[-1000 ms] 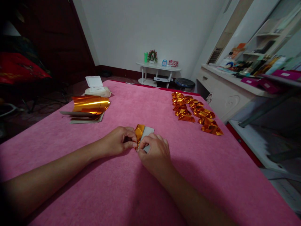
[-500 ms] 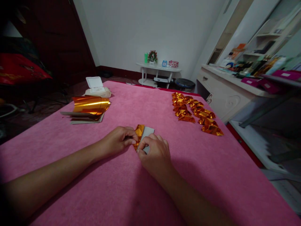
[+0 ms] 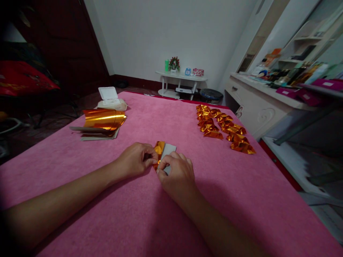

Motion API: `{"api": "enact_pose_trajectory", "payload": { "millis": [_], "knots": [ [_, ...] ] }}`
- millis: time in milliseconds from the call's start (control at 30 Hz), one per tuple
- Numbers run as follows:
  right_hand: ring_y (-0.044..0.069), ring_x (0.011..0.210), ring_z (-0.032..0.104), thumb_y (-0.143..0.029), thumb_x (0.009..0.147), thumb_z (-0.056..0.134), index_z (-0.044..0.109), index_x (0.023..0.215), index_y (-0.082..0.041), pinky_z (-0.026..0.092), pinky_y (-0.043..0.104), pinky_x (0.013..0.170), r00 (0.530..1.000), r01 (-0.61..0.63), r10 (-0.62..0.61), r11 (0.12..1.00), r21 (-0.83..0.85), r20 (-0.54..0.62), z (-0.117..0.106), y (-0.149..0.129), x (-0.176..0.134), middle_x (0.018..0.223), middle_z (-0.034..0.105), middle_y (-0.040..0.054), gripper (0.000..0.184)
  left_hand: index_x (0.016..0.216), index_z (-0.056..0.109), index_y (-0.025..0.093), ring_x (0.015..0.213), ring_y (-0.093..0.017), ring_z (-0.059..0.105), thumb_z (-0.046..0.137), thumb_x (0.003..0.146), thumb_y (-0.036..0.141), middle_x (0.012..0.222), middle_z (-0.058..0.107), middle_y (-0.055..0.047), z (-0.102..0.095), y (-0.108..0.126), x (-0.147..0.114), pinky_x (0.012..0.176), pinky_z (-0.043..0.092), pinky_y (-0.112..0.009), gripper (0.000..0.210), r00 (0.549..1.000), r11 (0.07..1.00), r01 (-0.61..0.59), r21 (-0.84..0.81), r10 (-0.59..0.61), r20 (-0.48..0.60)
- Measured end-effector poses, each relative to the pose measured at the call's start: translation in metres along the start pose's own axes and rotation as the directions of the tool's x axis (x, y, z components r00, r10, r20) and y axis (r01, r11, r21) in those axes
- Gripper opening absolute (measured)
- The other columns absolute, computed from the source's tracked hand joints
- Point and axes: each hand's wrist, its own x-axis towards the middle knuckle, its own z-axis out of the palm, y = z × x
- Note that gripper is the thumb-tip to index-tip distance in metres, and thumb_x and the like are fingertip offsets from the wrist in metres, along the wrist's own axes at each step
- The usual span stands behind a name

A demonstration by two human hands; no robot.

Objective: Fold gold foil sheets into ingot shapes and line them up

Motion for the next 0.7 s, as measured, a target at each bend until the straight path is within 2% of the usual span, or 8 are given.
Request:
{"api": "enact_pose_trajectory", "payload": {
  "millis": [133,300,400,533,700],
  "knots": [
    [0.019,0.082,0.052,-0.016,0.067,0.060,0.057,0.062,-0.022,0.035,0.031,0.073,1.000,0.000,0.000,1.000,-0.001,-0.007,0.0008,0.0000,-0.0012,0.078,0.061,-0.0004,0.008,0.071,0.065,0.020,0.059,-0.012,0.053,0.058,0.073,0.018,0.068,0.064,0.001,-0.0003,0.0004,0.0009,0.052,0.032,-0.023,0.007,1.000,1.000,0.009,0.016,-0.009,0.013],
    [0.018,0.077,0.052,-0.016,0.066,0.062,0.058,0.074,-0.024,0.035,0.031,0.073,0.999,0.009,-0.008,1.000,0.019,-0.051,0.0032,0.0018,-0.0028,0.077,0.060,-0.0019,0.012,0.076,0.062,0.019,0.067,-0.012,0.053,0.062,0.069,0.016,0.078,0.063,-0.001,0.0022,-0.0002,-0.0002,0.056,0.035,-0.022,0.007,0.997,0.999,-0.018,0.045,0.022,-0.079],
    [0.018,0.077,0.051,-0.015,0.065,0.063,0.061,0.080,-0.026,0.035,0.031,0.073,0.998,0.016,-0.015,1.000,0.014,-0.053,0.0036,0.0021,-0.0031,0.077,0.059,-0.0022,0.018,0.073,0.064,0.019,0.065,-0.012,0.053,0.060,0.070,0.016,0.075,0.062,-0.001,0.0022,0.0004,-0.0006,0.055,0.035,-0.022,0.006,0.998,0.999,0.003,0.046,0.000,-0.063],
    [0.018,0.079,0.052,-0.015,0.066,0.064,0.065,0.077,-0.026,0.035,0.032,0.075,0.999,0.015,-0.015,1.000,0.009,-0.050,0.0034,0.0013,-0.0036,0.078,0.060,-0.0011,0.015,0.072,0.066,0.018,0.062,-0.013,0.054,0.059,0.072,0.016,0.073,0.064,-0.002,0.0008,0.0021,-0.0013,0.055,0.036,-0.023,0.008,0.999,0.999,0.017,0.047,-0.016,-0.033],
    [0.019,0.081,0.053,-0.016,0.068,0.065,0.066,0.078,-0.025,0.037,0.033,0.075,1.000,0.013,-0.012,1.000,0.021,-0.027,0.0026,0.0014,-0.0040,0.081,0.062,-0.0007,0.013,0.075,0.069,0.018,0.063,-0.014,0.055,0.060,0.074,0.020,0.074,0.067,-0.003,0.0026,0.0022,-0.0043,0.058,0.038,-0.025,0.009,0.999,0.998,0.012,0.063,-0.009,-0.051]
  ]
}}
